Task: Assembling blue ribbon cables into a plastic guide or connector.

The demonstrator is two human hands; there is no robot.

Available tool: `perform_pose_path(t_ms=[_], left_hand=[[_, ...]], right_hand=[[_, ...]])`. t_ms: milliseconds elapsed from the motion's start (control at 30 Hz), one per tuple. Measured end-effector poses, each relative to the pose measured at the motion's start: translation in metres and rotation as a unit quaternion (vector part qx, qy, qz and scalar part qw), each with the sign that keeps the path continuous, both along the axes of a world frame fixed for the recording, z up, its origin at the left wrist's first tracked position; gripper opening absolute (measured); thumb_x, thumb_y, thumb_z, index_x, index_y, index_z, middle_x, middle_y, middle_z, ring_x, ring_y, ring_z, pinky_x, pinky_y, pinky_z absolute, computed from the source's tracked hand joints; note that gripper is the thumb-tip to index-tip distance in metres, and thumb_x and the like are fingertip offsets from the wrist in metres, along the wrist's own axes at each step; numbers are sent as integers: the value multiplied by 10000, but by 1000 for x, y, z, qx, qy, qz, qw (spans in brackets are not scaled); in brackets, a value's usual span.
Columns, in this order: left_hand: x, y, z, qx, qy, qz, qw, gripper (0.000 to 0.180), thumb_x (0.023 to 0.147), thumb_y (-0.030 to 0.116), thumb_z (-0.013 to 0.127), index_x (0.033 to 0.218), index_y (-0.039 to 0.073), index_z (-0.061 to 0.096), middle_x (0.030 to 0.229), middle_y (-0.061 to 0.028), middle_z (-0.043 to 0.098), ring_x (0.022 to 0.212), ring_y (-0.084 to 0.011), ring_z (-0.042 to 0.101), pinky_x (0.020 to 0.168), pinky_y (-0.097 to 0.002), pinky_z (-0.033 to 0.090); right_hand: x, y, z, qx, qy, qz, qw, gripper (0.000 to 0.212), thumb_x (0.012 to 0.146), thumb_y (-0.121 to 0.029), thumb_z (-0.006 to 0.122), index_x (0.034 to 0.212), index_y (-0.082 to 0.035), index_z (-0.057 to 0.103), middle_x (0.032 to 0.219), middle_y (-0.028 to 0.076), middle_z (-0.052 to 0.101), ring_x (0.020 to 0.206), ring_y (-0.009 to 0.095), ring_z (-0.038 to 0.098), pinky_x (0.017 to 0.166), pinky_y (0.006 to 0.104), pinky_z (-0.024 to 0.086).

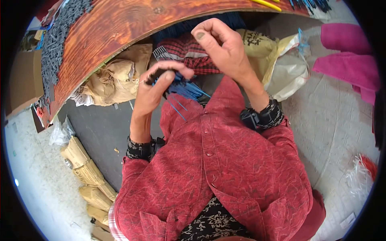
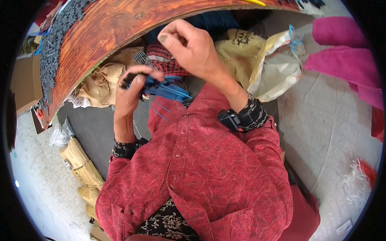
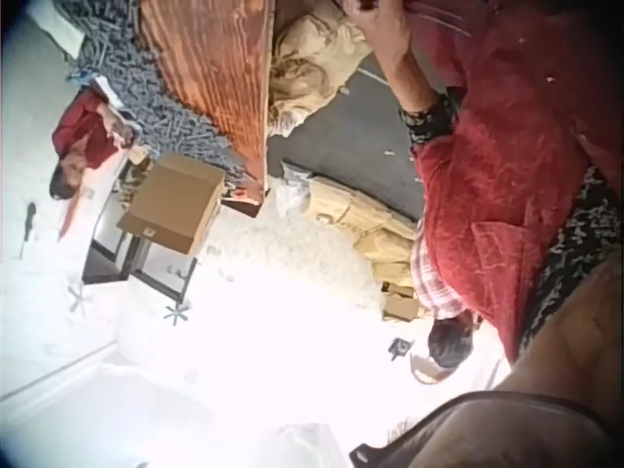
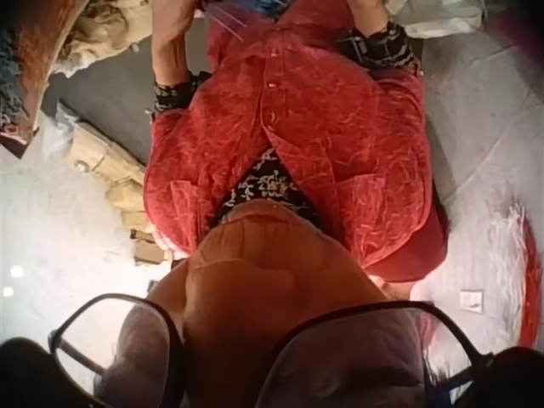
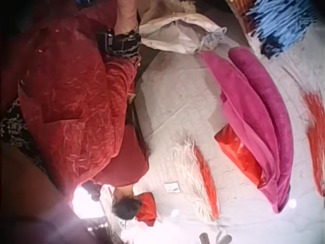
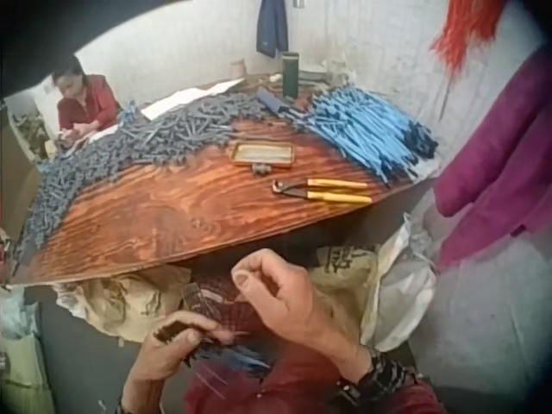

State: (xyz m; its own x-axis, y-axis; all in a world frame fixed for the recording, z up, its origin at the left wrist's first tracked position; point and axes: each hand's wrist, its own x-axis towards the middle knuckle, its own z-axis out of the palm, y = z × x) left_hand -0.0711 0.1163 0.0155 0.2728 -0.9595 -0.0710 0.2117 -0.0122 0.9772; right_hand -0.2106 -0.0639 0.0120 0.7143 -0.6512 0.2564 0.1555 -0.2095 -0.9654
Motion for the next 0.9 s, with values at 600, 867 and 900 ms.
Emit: perform_pose_path(t_ms=[600,867,900], left_hand=[[-27,28,1,-137,-16,-135,981,155,899,54,687,1037,-12,716,1026,-164,754,991,-327,723,957,-472,528],[-22,22,-4,-152,-43,-169,973,191,902,108,706,1058,-1,718,1040,-154,755,1025,-309,715,967,-450,529],[-23,22,-4,-150,-41,-171,973,191,902,108,706,1058,-1,718,1040,-154,755,1025,-309,715,967,-450,529]], right_hand=[[-18,32,-103,343,-2,212,915,620,1074,-521,364,1319,16,553,1296,151,619,1220,268,605,1097,435,452],[5,51,-79,262,104,354,892,575,1018,-475,564,1249,49,619,1092,118,710,1045,192,669,960,328,512],[9,52,-68,255,178,361,879,503,1011,-411,609,1207,51,641,1039,109,720,1010,178,679,932,314,523]])
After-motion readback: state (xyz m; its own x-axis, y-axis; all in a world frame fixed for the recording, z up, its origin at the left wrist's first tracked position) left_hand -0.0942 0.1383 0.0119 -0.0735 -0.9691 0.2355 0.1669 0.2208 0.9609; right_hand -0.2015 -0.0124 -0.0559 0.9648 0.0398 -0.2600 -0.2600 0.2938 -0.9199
